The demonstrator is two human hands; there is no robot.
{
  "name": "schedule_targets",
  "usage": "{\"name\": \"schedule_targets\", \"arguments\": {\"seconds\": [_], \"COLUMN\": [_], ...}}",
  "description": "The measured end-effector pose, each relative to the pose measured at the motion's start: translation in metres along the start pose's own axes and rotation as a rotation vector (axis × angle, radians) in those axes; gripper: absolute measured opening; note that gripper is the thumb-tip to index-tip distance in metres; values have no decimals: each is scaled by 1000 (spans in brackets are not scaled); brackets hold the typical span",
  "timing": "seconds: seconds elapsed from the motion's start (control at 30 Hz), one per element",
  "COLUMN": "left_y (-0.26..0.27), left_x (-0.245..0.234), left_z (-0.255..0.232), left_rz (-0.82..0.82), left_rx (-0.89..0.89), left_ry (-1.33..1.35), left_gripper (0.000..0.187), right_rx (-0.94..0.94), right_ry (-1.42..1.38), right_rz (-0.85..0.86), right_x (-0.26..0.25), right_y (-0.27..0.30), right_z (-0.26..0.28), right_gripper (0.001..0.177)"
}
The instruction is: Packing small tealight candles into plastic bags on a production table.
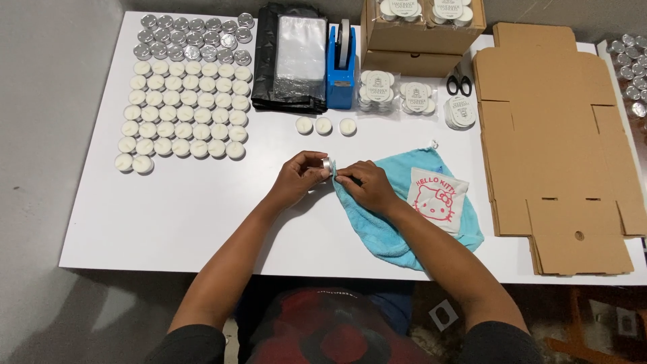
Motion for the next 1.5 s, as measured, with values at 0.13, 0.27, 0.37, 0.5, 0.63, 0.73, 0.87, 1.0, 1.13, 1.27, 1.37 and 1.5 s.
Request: {"name": "schedule_targets", "arguments": {"seconds": [0.13,0.27,0.37,0.5,0.63,0.73,0.87,1.0,1.13,1.27,1.37,1.5], "left_y": [1,-6,0,9,13,10,8,8,7,7,6,3], "left_x": [0,-3,5,17,20,19,16,15,16,11,10,14], "left_z": [7,25,10,-12,-23,-8,-2,-8,-6,-9,-5,8], "left_rz": [-17,-39,-23,48,77,132,142,120,80,-16,-26,39], "left_rx": [7,20,20,-3,-8,-12,-61,-51,-32,-4,15,55], "left_ry": [-31,-30,-54,-127,-115,-176,-25,79,51,86,56,-83], "left_gripper": [43,40,38,35,33,29,49,58,41,38,37,35], "right_rx": [-72,-206,-301,-372,-271,-159,-1,24,62,-17,-62,-144], "right_ry": [6,35,30,-28,-114,-204,-258,-179,-197,-166,-157,-159], "right_rz": [-79,-196,-244,-220,-175,-126,-39,8,8,-44,-110,-183], "right_x": [-5,-16,-24,-26,-22,-18,-8,-3,-2,-9,-17,-30], "right_y": [3,3,0,-1,-4,-7,-6,-5,1,1,2,-6], "right_z": [7,33,58,70,51,34,10,9,-4,10,22,44], "right_gripper": [8,9,13,14,17,18,26,24,25,19,20,16]}}
Point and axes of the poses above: each hand's wrist, its own y-axis away from the middle knuckle, its own x-axis out of the palm, z = x × y, the point moved 10 cm from there along -y, towards the middle knuckle, and after that the axes turned 8 degrees about -z, right-handed, at the moved point
